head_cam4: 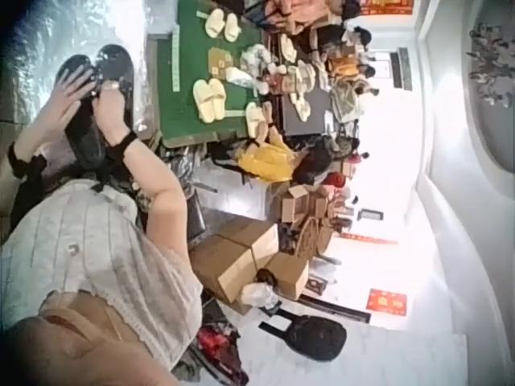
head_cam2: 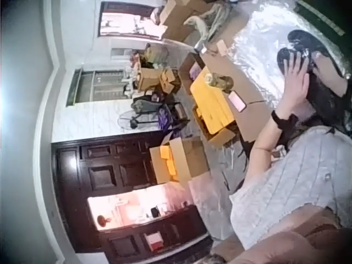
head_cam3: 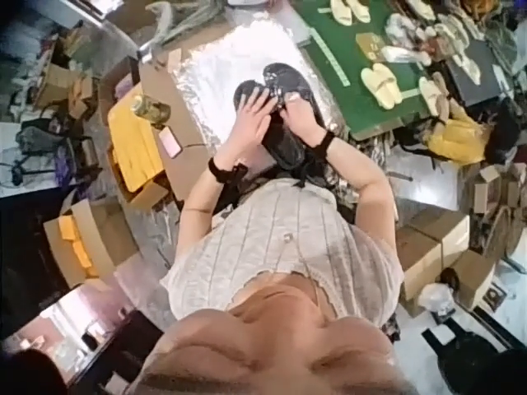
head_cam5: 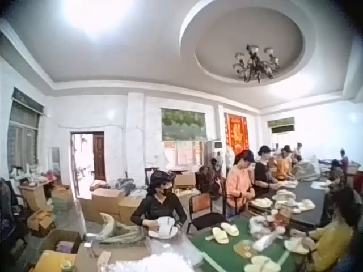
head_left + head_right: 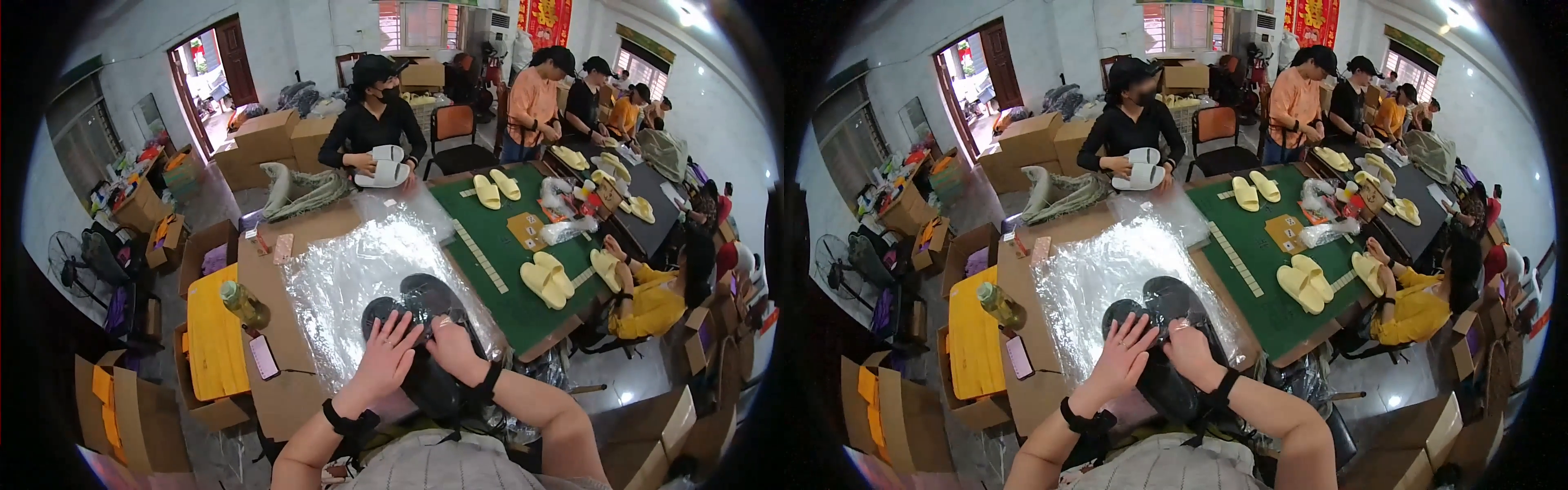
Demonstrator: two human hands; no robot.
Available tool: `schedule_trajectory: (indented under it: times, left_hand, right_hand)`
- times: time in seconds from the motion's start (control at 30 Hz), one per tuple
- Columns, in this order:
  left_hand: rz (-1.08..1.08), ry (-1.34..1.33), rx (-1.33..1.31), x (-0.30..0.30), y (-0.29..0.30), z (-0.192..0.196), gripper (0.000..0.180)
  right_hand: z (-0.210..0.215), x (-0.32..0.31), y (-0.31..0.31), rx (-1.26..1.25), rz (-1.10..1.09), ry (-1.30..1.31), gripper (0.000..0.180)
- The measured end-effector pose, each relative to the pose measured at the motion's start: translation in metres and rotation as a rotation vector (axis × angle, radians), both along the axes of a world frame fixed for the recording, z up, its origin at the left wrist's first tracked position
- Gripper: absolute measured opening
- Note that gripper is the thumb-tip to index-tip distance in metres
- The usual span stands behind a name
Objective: The recorder is packing pairs of slippers into plastic bags and bubble wrap in a footwear manufacturing setting.
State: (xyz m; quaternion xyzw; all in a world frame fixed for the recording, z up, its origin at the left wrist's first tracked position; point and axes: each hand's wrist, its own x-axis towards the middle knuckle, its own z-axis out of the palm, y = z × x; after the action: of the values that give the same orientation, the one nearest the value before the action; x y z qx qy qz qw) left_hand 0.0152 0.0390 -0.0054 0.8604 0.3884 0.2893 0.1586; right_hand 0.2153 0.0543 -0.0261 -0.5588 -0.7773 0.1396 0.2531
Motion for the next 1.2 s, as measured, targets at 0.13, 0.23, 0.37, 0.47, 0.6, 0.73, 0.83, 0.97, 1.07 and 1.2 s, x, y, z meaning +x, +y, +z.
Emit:
schedule_trajectory:
  times: [0.13, 0.23, 0.37, 0.47, 0.6, 0.73, 0.83, 0.97, 1.07, 1.2]
  left_hand:
    - [0.047, -0.014, 0.026, -0.008, 0.0, 0.005, 0.046]
    - [0.123, 0.014, 0.081, -0.019, -0.001, 0.006, 0.046]
    - [0.046, 0.082, 0.104, -0.01, -0.012, 0.011, 0.048]
    - [-0.008, 0.079, 0.069, 0.002, -0.019, 0.012, 0.05]
    - [0.218, 0.05, 0.161, -0.025, -0.017, 0.002, 0.058]
    - [0.367, -0.334, -0.054, -0.026, -0.018, -0.012, 0.083]
    - [0.354, -0.84, -0.433, -0.014, -0.024, -0.015, 0.099]
    - [0.195, -1.057, -0.742, -0.017, -0.017, -0.029, 0.094]
    - [0.177, -0.84, -0.639, -0.018, -0.022, -0.036, 0.085]
    - [0.199, -0.721, -0.559, -0.022, -0.028, -0.019, 0.077]
  right_hand:
    - [-0.024, -0.024, 0.016, 0.16, -0.019, 0.133, 0.022]
    - [-0.012, -0.031, 0.015, 0.163, -0.02, 0.17, 0.022]
    - [-0.029, -0.029, 0.022, 0.244, -0.017, 0.237, 0.021]
    - [-0.059, -0.03, 0.045, 0.029, -0.155, 0.581, 0.022]
    - [-0.019, -0.045, 0.037, 0.074, -0.182, 0.239, 0.026]
    - [0.001, -0.035, 0.025, 0.022, -0.24, 0.251, 0.025]
    - [0.0, -0.03, 0.024, 0.047, -0.239, 0.339, 0.025]
    - [-0.006, -0.032, 0.025, 0.195, -0.235, 0.397, 0.024]
    - [-0.011, -0.036, 0.034, 0.253, -0.2, 0.324, 0.024]
    - [-0.016, -0.029, 0.048, 0.26, -0.258, 0.286, 0.029]
